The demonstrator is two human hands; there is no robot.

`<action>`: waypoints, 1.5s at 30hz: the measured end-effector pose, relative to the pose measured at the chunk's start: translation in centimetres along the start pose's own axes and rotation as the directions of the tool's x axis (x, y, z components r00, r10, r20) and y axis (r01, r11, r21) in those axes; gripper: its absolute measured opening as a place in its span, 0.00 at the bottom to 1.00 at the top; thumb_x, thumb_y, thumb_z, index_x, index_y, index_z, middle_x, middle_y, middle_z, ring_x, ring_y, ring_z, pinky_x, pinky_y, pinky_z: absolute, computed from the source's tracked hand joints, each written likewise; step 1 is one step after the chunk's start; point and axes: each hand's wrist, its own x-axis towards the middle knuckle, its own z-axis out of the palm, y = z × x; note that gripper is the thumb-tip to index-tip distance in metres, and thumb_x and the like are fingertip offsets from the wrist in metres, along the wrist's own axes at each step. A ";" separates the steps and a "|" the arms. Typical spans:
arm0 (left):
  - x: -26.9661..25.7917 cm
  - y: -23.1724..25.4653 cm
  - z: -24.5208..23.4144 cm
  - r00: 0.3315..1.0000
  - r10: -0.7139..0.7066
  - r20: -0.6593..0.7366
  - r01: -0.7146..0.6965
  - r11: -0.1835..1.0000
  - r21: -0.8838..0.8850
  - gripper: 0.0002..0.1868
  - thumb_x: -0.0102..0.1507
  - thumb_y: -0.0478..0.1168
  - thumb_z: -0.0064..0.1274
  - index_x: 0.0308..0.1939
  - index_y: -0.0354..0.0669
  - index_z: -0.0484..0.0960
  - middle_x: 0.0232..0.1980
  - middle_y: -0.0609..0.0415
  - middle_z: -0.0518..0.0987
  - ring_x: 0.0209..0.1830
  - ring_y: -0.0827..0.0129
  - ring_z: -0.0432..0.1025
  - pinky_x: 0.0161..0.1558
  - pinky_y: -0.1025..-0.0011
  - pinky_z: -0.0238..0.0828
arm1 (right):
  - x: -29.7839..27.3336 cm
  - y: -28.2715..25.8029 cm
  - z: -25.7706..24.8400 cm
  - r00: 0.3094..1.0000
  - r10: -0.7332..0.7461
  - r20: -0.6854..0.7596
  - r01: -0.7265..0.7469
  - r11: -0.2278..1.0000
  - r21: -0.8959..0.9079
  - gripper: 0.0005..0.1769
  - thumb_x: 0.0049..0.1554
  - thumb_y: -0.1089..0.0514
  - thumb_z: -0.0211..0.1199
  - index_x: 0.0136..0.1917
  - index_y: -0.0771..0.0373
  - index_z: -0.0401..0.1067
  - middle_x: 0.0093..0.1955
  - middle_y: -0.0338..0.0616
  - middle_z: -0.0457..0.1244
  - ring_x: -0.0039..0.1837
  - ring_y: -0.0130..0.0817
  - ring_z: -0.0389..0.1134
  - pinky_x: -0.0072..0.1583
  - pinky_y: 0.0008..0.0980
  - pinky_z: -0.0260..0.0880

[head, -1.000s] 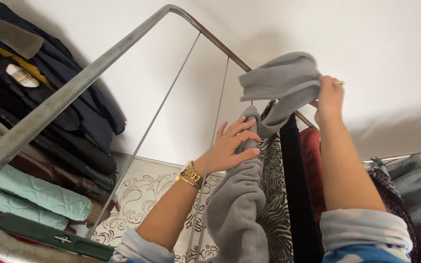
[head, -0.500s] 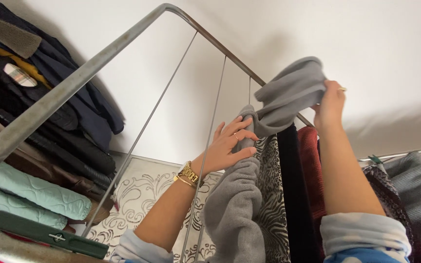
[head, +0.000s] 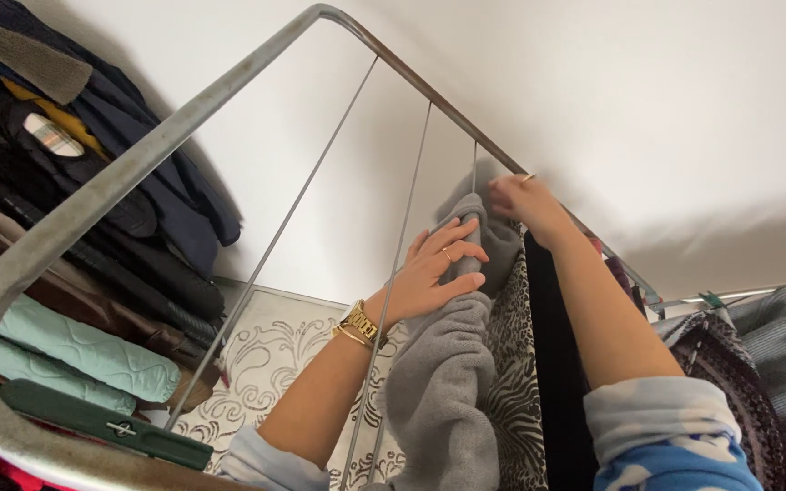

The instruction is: The person takes a gray sweater from a red laundry basket, shakes it out, and hangs it on a metal drying rack. Then they take a patterned scarf from the basket and hang it on the same rack.

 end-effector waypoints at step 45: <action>-1.1 2.3 -3.1 0.939 0.252 -0.234 -0.294 0.941 -0.166 0.19 0.74 0.50 0.38 0.63 0.51 0.78 0.70 0.43 0.70 0.74 0.44 0.61 0.72 0.46 0.54 | 17.8 4.4 0.4 0.984 -0.176 -0.033 0.178 0.982 0.071 0.22 0.65 0.35 0.66 0.49 0.55 0.76 0.44 0.45 0.66 0.49 0.40 0.72 0.49 0.38 0.76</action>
